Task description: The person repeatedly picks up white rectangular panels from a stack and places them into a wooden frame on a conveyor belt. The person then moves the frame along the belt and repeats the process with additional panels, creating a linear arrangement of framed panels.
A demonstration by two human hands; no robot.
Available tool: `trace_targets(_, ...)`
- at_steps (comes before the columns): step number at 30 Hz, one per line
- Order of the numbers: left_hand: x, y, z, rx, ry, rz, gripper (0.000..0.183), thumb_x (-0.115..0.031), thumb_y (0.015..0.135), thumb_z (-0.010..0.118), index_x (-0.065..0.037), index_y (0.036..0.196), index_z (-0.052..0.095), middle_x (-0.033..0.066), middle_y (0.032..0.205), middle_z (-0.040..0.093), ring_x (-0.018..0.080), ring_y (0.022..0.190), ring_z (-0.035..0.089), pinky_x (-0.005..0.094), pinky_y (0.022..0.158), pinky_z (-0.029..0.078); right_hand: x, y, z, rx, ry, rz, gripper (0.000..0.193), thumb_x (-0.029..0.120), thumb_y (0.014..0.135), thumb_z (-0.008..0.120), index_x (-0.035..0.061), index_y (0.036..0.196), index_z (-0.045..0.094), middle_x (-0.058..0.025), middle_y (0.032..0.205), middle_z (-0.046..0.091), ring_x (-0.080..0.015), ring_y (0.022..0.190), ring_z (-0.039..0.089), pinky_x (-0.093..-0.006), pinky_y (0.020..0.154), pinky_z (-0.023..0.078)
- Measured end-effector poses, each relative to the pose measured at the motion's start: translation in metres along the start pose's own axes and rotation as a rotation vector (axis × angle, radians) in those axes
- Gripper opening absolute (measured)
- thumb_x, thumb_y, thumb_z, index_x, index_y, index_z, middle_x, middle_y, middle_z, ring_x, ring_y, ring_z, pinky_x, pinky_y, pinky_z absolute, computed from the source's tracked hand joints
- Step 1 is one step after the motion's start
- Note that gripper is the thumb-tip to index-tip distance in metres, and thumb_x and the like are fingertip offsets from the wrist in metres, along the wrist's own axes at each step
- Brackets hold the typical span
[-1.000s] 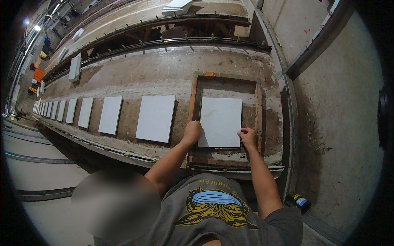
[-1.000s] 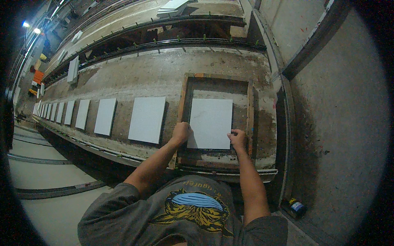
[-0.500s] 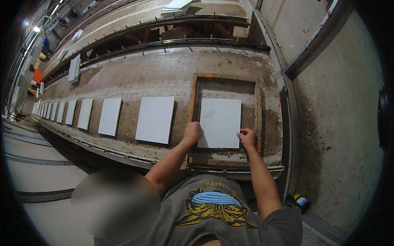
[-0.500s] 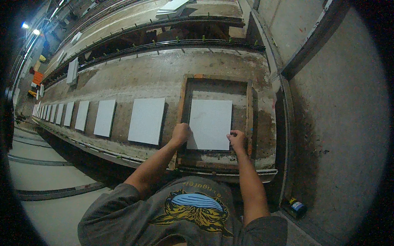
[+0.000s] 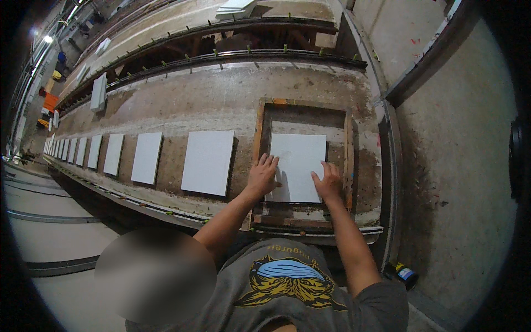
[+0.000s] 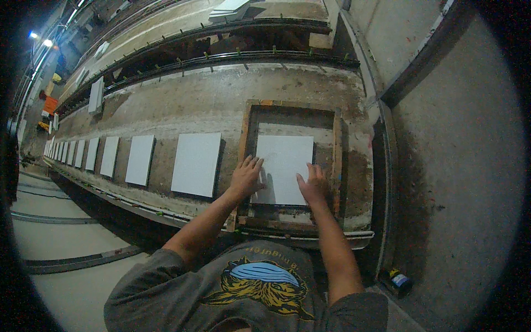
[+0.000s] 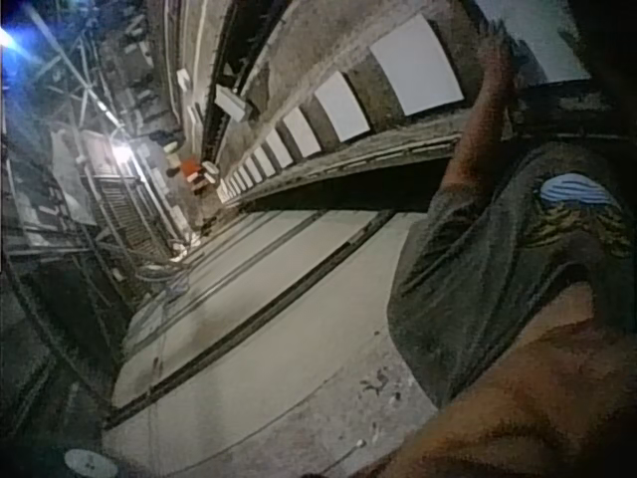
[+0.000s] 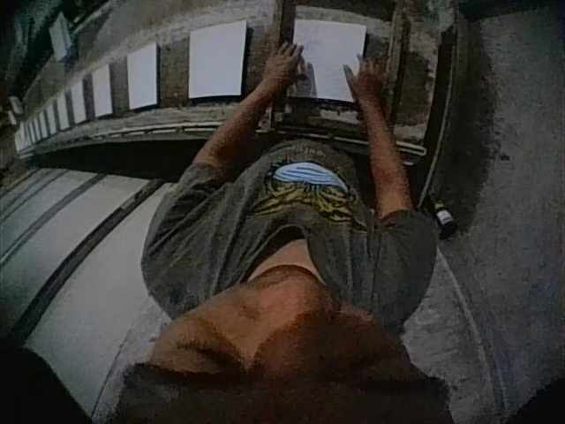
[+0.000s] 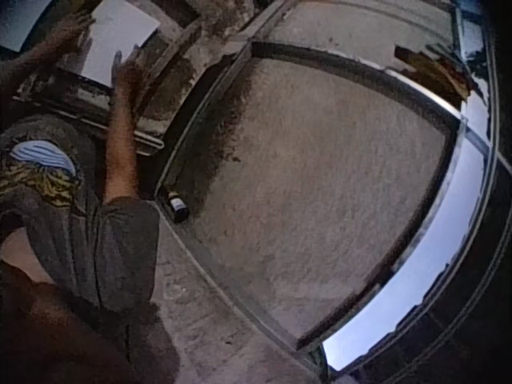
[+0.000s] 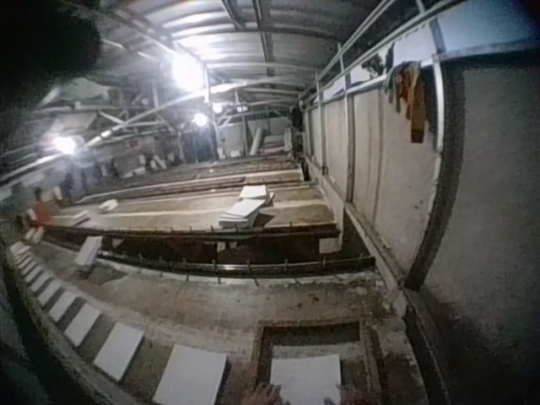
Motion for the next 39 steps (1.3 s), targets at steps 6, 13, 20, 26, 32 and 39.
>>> trace_targets(6,-0.003,0.020,0.008,0.233,0.295,0.177,0.135,-0.062,0.051,0.087,-0.006,0.157,0.025,0.0119,0.164,0.024,0.0346,0.154,0.012,0.0629,0.121,0.002,0.034,0.030,0.004,0.322,-0.334,-0.049,0.117,0.060,0.063,0.084,0.0081,0.154,0.032,-0.0151,0.162,0.028,-0.0335,0.151,0.020,-0.0568,0.121,0.012)
trace_targets(13,0.003,0.016,0.014,0.252,0.234,0.160,0.136,-0.064,0.049,0.086,-0.010,0.158,0.024,0.0053,0.165,0.023,0.0336,0.154,0.010,0.0619,0.122,0.000,0.022,0.029,0.022,0.400,-0.330,-0.061,0.127,0.061,0.057,0.087,0.0005,0.153,0.030,-0.0205,0.160,0.028,-0.0394,0.150,0.022,-0.0515,0.122,0.017)
trace_targets(20,0.000,0.015,0.011,0.236,0.281,0.155,0.135,-0.067,0.050,0.085,-0.009,0.157,0.027,0.0092,0.165,0.021,0.0357,0.154,0.009,0.0624,0.121,0.000,0.044,0.042,0.007,0.501,-0.453,-0.059,0.126,0.064,0.059,0.085,-0.0014,0.152,0.031,-0.0244,0.159,0.030,-0.0420,0.147,0.027,-0.0506,0.122,0.019)
trace_targets(26,0.021,-0.005,0.021,-0.070,-0.015,-0.024,0.111,-0.056,0.069,0.082,-0.007,0.154,0.031,0.0179,0.163,0.023,0.0387,0.152,0.013,0.0567,0.121,0.011,-0.004,0.014,-0.020,0.148,-0.169,0.108,0.092,0.048,0.078,0.080,0.0018,0.147,0.040,-0.0243,0.152,0.038,-0.0438,0.144,0.031,-0.0531,0.117,0.029)
trace_targets(32,0.065,-0.059,0.045,-0.319,-0.469,-0.355,0.082,-0.045,0.087,0.072,-0.002,0.148,0.038,0.0253,0.147,0.044,0.0421,0.136,0.042,0.0488,0.110,0.036,-0.041,-0.072,-0.048,-0.149,-0.058,0.551,0.070,0.035,0.087,0.074,0.0022,0.141,0.043,-0.0264,0.139,0.047,-0.0466,0.132,0.042,-0.0559,0.105,0.041)
trace_targets(39,0.074,-0.056,0.067,-0.072,-0.589,-0.409,0.066,-0.044,0.102,0.049,0.007,0.143,0.039,0.0325,0.137,0.050,0.0472,0.125,0.052,0.0500,0.104,0.042,-0.070,-0.093,-0.039,0.040,-0.173,0.639,0.053,0.036,0.096,0.063,0.0034,0.134,0.046,-0.0222,0.130,0.053,-0.0424,0.119,0.055,-0.0563,0.094,0.049)
Point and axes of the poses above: each hand's wrist, its own y-axis towards the middle knuckle, its own z-axis out of the palm, x = y × z, the point moved 3 cm from there along y, towards the middle knuckle
